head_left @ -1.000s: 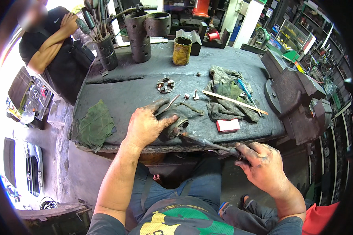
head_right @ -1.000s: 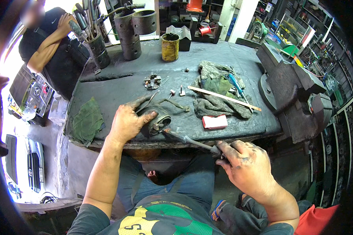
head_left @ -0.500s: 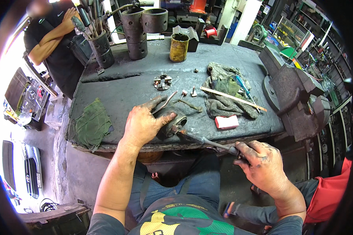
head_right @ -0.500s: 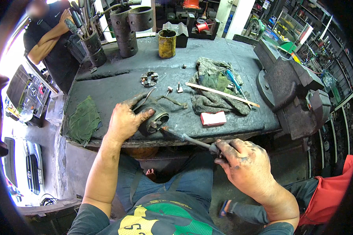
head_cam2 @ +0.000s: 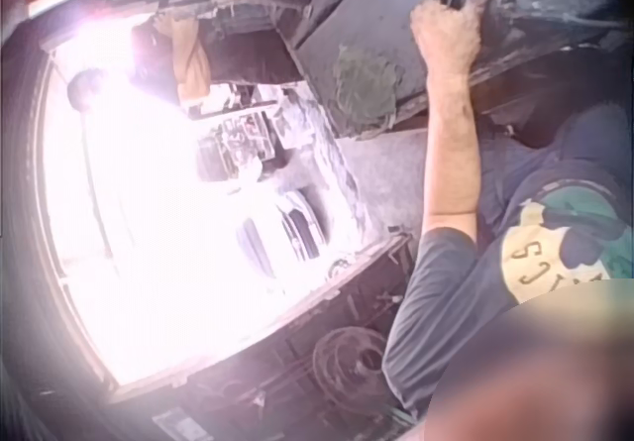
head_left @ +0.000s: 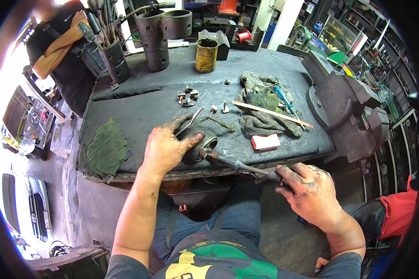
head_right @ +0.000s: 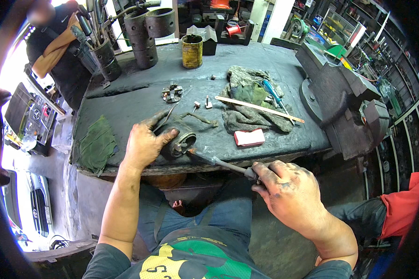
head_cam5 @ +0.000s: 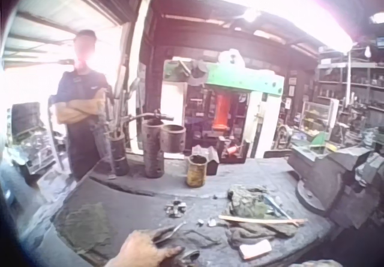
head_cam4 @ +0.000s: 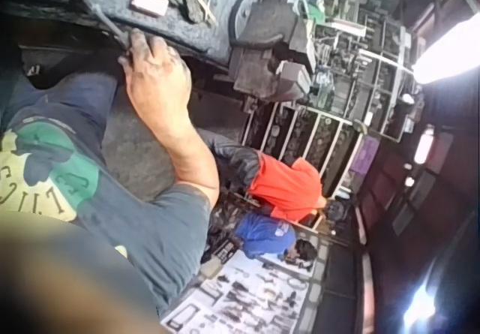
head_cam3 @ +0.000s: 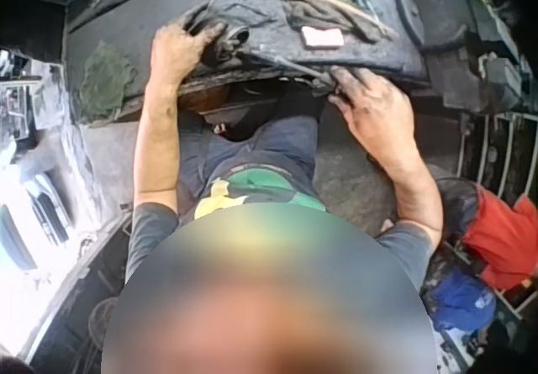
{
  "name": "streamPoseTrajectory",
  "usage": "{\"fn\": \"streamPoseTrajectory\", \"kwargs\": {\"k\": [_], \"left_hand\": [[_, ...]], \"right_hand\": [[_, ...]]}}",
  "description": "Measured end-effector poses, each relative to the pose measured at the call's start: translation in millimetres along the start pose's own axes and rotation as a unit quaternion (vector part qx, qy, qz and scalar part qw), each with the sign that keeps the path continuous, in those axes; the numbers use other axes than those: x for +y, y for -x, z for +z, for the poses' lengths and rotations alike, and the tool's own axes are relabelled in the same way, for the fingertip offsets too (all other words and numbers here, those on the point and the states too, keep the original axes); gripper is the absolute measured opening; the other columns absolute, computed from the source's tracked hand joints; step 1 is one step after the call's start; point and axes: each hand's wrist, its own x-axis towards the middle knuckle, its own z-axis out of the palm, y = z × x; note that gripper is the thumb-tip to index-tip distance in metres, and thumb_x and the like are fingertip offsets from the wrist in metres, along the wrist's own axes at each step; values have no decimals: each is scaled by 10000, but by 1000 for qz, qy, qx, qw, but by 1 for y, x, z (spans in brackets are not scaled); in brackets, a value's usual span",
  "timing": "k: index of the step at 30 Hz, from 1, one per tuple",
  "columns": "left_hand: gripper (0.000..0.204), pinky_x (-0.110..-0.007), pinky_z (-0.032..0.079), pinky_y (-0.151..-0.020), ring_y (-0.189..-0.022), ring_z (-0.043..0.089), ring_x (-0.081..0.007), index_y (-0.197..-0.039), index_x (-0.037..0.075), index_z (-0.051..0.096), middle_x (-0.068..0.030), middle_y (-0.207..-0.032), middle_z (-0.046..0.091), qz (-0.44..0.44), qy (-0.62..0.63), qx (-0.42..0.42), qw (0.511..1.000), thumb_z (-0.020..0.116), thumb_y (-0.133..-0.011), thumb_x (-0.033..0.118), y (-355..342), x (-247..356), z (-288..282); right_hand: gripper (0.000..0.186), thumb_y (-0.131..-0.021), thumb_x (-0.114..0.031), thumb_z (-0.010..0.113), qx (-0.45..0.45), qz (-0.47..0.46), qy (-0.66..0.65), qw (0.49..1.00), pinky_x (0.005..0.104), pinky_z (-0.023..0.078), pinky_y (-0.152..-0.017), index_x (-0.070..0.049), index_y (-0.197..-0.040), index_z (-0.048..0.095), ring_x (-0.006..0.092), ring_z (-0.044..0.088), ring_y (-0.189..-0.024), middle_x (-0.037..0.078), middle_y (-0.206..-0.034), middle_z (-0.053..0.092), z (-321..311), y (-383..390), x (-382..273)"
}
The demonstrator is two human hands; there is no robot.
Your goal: The person uses a screwdriver and a wooden stick to scrape and clean the interior of a cylindrical metal part on a workbench. They switch between tools, wipe the part with a rag, and briefly use a bench vise to hold the part while continuing to clean it.
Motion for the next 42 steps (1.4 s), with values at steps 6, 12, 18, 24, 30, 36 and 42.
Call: {"fn": "streamPoseTrajectory", "kwargs": {"k": [6,12,18,24,30,36,42], "left_hand": [[693,-451,594,-1041,-1224,775,-396,-1448,106,770,-216,-1292,816,-4,0,1,1000,922,-909,514,-1,-5,2],[704,-452,592,-1052,-1231,774,-396,-1447,83,765,-221,-1304,811,14,3,6,1000,918,-915,517,-1,-5,2],[714,-394,583,-1068,-1205,801,-281,-1468,28,747,-222,-1275,835,11,-8,8,1000,943,-918,439,-1,-4,2],[738,-451,586,-1077,-1262,770,-390,-1460,89,763,-218,-1319,812,-5,9,-2,1000,925,-899,541,-1,-7,2],[739,-452,587,-1075,-1262,771,-387,-1462,86,760,-217,-1315,813,6,13,3,1000,923,-901,538,-1,-8,3],[757,-453,587,-1073,-1254,773,-390,-1461,79,760,-216,-1309,815,3,1,1,1000,921,-895,556,0,-6,1],[764,-452,589,-1068,-1248,777,-388,-1458,79,762,-219,-1295,818,-1,2,1,1000,922,-890,565,-1,-5,1]], "right_hand": [[488,-895,-246,890,2,1,-14,1000,439,638,-789,-72,-1329,750,327,767,-928,93,-1038,736,2,1,0],[491,-896,-252,890,-1,1,-3,1000,439,637,-790,-78,-1334,752,322,766,-920,92,-1024,726,2,1,0],[492,-902,-260,886,-3,6,7,1000,436,632,-780,-80,-1340,753,309,763,-915,86,-1012,721,1,1,-1],[494,-910,-266,878,-3,0,5,1000,436,632,-779,-72,-1346,749,306,762,-914,85,-1007,714,-2,0,-2],[489,-912,-264,876,-5,-3,10,1000,443,633,-776,-66,-1341,746,313,765,-911,93,-1009,716,-4,-3,-2],[498,-908,-264,881,-6,-7,11,1000,440,634,-774,-68,-1345,745,316,767,-899,92,-1014,722,-6,-5,-3],[492,-904,-260,883,-15,-7,22,1000,436,631,-779,-77,-1339,745,310,765,-900,90,-1012,721,-10,-7,-3]]}}
